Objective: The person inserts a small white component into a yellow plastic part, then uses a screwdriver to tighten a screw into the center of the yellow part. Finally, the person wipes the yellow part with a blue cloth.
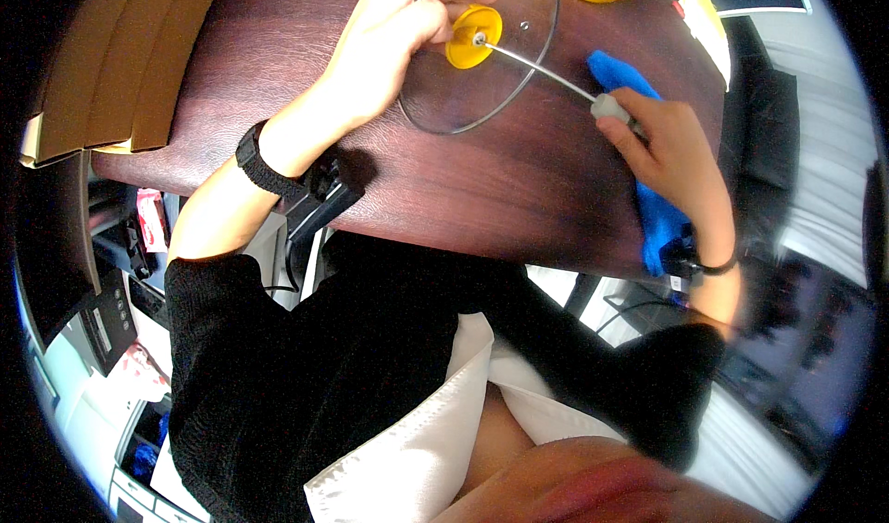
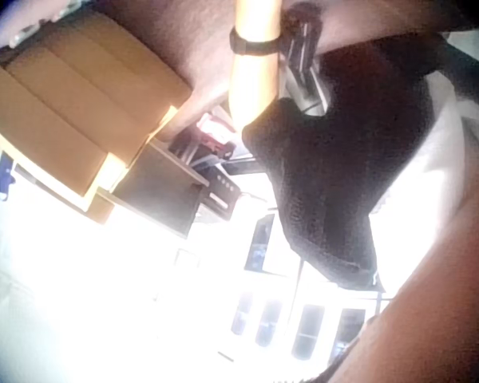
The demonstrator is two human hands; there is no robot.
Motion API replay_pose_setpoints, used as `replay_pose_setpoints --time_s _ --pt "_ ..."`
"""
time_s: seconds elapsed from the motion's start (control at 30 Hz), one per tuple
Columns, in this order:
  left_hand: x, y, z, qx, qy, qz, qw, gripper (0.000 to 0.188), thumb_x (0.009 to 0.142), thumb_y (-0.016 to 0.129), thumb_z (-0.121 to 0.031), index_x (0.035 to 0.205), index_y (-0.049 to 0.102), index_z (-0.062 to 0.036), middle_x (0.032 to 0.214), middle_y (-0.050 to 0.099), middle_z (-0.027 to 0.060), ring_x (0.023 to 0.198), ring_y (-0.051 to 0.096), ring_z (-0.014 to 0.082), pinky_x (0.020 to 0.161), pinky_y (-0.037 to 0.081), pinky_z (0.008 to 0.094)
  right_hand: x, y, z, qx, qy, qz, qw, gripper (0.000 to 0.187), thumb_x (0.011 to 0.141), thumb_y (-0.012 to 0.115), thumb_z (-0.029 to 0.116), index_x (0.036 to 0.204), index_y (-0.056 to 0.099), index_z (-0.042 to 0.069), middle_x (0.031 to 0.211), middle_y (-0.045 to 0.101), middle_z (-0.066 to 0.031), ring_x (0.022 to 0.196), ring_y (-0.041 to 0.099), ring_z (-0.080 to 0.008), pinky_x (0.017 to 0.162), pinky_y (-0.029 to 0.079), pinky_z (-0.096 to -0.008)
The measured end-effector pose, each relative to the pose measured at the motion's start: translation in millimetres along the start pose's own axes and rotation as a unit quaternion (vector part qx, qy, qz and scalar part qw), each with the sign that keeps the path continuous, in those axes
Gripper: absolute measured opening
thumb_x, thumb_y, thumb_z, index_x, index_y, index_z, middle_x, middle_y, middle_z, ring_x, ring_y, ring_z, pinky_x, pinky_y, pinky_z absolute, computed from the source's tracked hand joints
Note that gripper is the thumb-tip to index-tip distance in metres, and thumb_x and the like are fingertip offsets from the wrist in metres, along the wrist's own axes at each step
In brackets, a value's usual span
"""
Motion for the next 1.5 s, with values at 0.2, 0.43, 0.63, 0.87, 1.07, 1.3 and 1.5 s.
replay_pose_setpoints --time_s 0.2,0.43,0.63,0.87,1.07,1.3,1.5 --pt "-1.6 4.2 0.3 -0.019 0.013 -0.001 1.0 0.061 0.074 0.039 -0.017 0.125 0.052 0.013 0.126 0.059 0.0225 0.119 0.056 0.028 0.107 0.037 0.0341 -16.8 52.0 -19.8 0.368 0.132 0.14 0.91 0.038 0.1 0.047 0.038 0.093 0.06 0.003 0.058 0.051 -0.0031 0.042 0.046 -0.0123 0.041 0.035 -0.0262" --pt "-2.8 7.9 -3.5 -0.004 0.008 0.001 1.0 0.062 0.072 0.04 -0.018 0.125 0.053 0.0113 0.126 0.06 0.0222 0.119 0.056 0.0273 0.106 0.037 0.0338 -41.2 79.1 13.1 0.643 0.233 0.172 0.709 0.047 0.103 0.037 0.044 0.095 0.057 0.002 0.057 0.049 0.0004 0.038 0.042 -0.0074 0.035 0.03 -0.0211" --pt "-0.7 7.0 -5.0 0.034 0.011 -0.01 0.999 0.059 0.073 0.039 -0.016 0.123 0.055 0.0098 0.124 0.061 0.021 0.118 0.057 0.0258 0.105 0.039 0.0334 -37.3 72.8 4.9 0.482 0.224 0.108 0.84 0.041 0.103 0.04 0.038 0.097 0.058 0.002 0.056 0.046 0.002 0.04 0.041 -0.0062 0.039 0.031 -0.0211" --pt "1.4 -1.8 -4.3 0.033 0.006 -0.03 0.999 0.054 0.075 0.039 -0.016 0.118 0.058 0.0103 0.125 0.061 0.0201 0.115 0.059 0.0267 0.099 0.045 0.0327 -23.1 31.9 2.3 0.146 0.094 -0.024 0.985 0.027 0.094 0.06 0.027 0.098 0.063 0.001 0.07 0.059 -0.0141 0.063 0.06 -0.0303 0.057 0.045 -0.0379" --pt "-0.2 -1.9 4.2 -0.038 -0.053 -0.039 0.997 0.056 0.079 0.038 -0.024 0.121 0.059 0.008 0.128 0.06 0.0183 0.114 0.059 0.0271 0.091 0.051 0.0361 -20.7 14.6 5.4 0.04 0.061 -0.072 0.995 0.027 0.088 0.065 0.023 0.105 0.062 0.002 0.094 0.064 -0.0171 0.079 0.063 -0.0361 0.067 0.05 -0.0396" --pt "0.1 -0.7 3.6 -0.021 -0.057 -0.021 0.998 0.061 0.081 0.037 -0.03 0.124 0.057 0.0072 0.125 0.061 0.0182 0.112 0.06 0.0262 0.089 0.052 0.0358 -15.8 -2.9 5.6 -0.054 0.021 -0.108 0.992 0.029 0.087 0.066 0.023 0.108 0.062 0.003 0.093 0.064 -0.0154 0.08 0.063 -0.0359 0.067 0.051 -0.0397" --pt "1.0 1.9 -0.7 -0.004 -0.062 -0.004 0.998 0.06 0.08 0.037 -0.028 0.123 0.058 0.0071 0.124 0.062 0.0186 0.11 0.061 0.026 0.089 0.051 0.0349 -13.8 -5.2 4.7 -0.081 0.025 -0.105 0.991 0.03 0.086 0.066 0.025 0.108 0.063 0.004 0.091 0.064 -0.0141 0.077 0.063 -0.0351 0.065 0.051 -0.0398"
Point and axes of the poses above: each hand's wrist, its own x-axis towards the middle knuckle, its own y-axis out of the palm, z = x × y, the point moved 7 cm from there along x, towards the middle knuckle
